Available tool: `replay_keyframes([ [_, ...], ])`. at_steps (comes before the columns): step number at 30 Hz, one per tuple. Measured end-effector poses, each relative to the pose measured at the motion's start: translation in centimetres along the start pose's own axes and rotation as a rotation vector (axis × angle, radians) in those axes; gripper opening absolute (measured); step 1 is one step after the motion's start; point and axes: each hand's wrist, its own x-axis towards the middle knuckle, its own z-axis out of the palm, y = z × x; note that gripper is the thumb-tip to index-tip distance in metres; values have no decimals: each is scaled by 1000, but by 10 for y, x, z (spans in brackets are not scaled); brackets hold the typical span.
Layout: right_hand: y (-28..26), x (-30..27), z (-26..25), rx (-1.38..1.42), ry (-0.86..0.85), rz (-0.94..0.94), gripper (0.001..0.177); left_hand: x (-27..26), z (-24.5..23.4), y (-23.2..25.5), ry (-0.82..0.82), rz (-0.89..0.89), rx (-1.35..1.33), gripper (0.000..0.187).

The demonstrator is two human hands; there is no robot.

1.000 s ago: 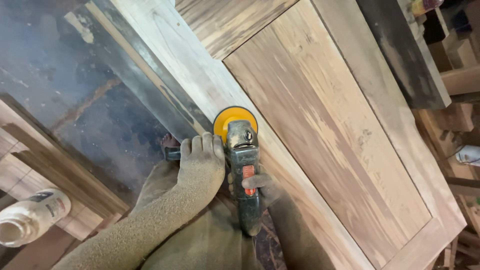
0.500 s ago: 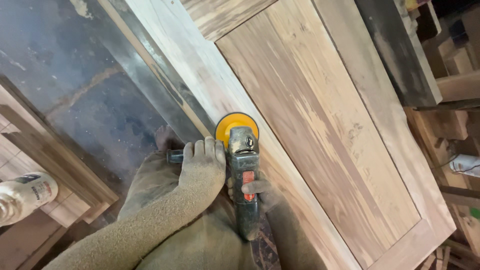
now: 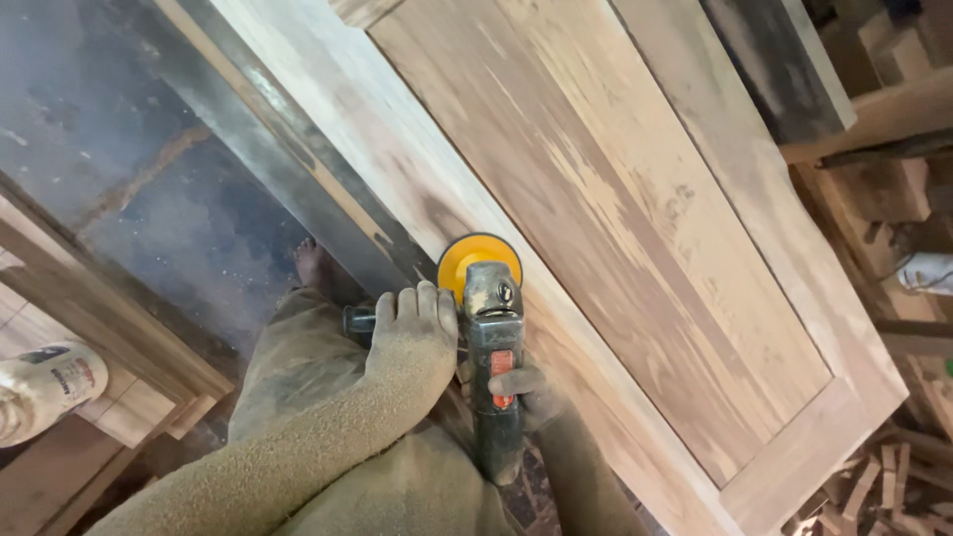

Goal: The person uses an angle grinder with a sanding disc to sand the surface of a wooden door. They move the tool along the edges and panels, generating wood dust as they work.

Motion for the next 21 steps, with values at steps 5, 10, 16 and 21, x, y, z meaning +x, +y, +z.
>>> replay_keyframes([
  [5,10,-23,-13,50,-30,-14,65,-8,3,22,35,61,10,51],
  [10,33,-51,-34,8,42,-57,68,-17,6,47,-37,137,-19,45],
  [16,72,-82,-63,60,89,-133,68,-23,9,79,-57,318,83,45],
  [21,97,-115,-69,185,73,-187,66,-31,12,107,-126,427,-5,51],
])
